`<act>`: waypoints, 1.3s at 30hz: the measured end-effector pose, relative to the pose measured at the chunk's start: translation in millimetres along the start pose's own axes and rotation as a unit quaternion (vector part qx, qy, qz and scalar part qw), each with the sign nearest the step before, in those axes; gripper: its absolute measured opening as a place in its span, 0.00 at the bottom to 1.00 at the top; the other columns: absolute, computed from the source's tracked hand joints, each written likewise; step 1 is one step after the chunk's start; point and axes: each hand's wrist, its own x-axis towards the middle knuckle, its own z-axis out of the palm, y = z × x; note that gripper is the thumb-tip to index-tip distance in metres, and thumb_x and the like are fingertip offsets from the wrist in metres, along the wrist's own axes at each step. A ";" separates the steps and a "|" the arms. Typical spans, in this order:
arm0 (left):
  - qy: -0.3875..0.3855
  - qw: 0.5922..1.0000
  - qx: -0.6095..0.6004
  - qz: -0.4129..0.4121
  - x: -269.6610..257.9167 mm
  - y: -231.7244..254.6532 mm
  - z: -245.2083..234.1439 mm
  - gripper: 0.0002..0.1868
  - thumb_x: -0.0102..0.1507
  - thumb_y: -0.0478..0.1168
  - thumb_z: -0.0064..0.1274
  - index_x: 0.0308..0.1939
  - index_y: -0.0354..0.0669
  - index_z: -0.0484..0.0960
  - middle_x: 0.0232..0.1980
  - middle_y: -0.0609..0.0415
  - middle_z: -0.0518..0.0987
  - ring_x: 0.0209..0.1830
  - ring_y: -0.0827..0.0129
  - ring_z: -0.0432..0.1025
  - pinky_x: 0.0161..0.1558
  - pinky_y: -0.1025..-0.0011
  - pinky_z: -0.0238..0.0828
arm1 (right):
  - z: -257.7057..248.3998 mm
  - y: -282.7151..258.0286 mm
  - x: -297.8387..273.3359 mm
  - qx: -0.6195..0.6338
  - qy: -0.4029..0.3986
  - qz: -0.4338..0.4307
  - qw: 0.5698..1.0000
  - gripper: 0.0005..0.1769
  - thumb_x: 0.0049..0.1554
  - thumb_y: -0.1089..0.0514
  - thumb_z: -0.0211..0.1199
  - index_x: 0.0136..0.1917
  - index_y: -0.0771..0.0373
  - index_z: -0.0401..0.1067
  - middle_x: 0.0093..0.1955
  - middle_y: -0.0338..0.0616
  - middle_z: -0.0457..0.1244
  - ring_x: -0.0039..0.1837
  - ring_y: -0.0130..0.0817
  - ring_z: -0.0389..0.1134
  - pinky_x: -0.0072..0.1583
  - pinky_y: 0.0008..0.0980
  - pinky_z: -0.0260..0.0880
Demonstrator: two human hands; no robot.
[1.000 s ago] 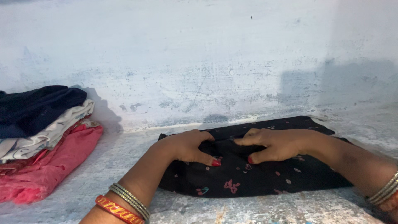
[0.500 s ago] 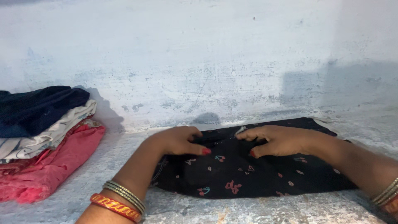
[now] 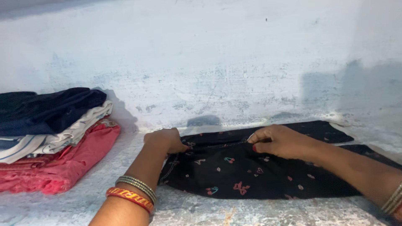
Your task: The person folds a dark blue garment and a black floral-patterned garment on a white shelf. Each item is smoothed, folded in half, then folded again into a compact rectangle and placed on a growing stack of folded clothes.
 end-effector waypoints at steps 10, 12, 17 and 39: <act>0.022 0.980 -0.187 0.068 49.8 -10.5 21.0 0.52 0.47 0.55 0.75 0.67 0.31 0.67 0.55 0.35 0.81 0.40 0.52 0.82 0.43 0.56 0.83 | -1.3 -15.8 -4.4 0.078 0.011 0.058 0.995 0.28 0.61 0.49 0.62 0.73 0.48 0.60 0.61 0.45 0.72 0.68 0.37 0.70 0.68 0.43 0.64; -0.032 0.959 -0.269 0.085 53.2 -18.6 20.9 0.54 0.48 0.53 0.75 0.70 0.35 0.64 0.57 0.37 0.77 0.42 0.52 0.80 0.43 0.57 0.82 | -0.8 -23.5 -5.1 0.072 -0.028 0.043 0.996 0.31 0.61 0.51 0.61 0.75 0.44 0.57 0.62 0.47 0.70 0.69 0.37 0.68 0.69 0.43 0.62; -0.168 0.913 -0.359 0.097 50.5 -36.7 13.3 0.47 0.53 0.51 0.71 0.69 0.31 0.69 0.51 0.42 0.81 0.43 0.60 0.79 0.41 0.62 0.81 | 3.8 -27.5 1.0 0.050 -0.062 0.018 0.997 0.28 0.61 0.53 0.60 0.74 0.44 0.64 0.70 0.40 0.65 0.73 0.35 0.63 0.72 0.43 0.61; -0.058 0.911 -0.354 0.203 18.7 -35.0 -11.9 0.32 0.51 0.30 0.65 0.61 0.42 0.81 0.51 0.52 0.84 0.52 0.66 0.76 0.51 0.70 0.73 | 2.6 -9.1 24.6 -0.020 0.145 -0.010 0.989 0.24 0.50 0.54 0.72 0.61 0.50 0.78 0.60 0.40 0.71 0.63 0.34 0.71 0.64 0.36 0.72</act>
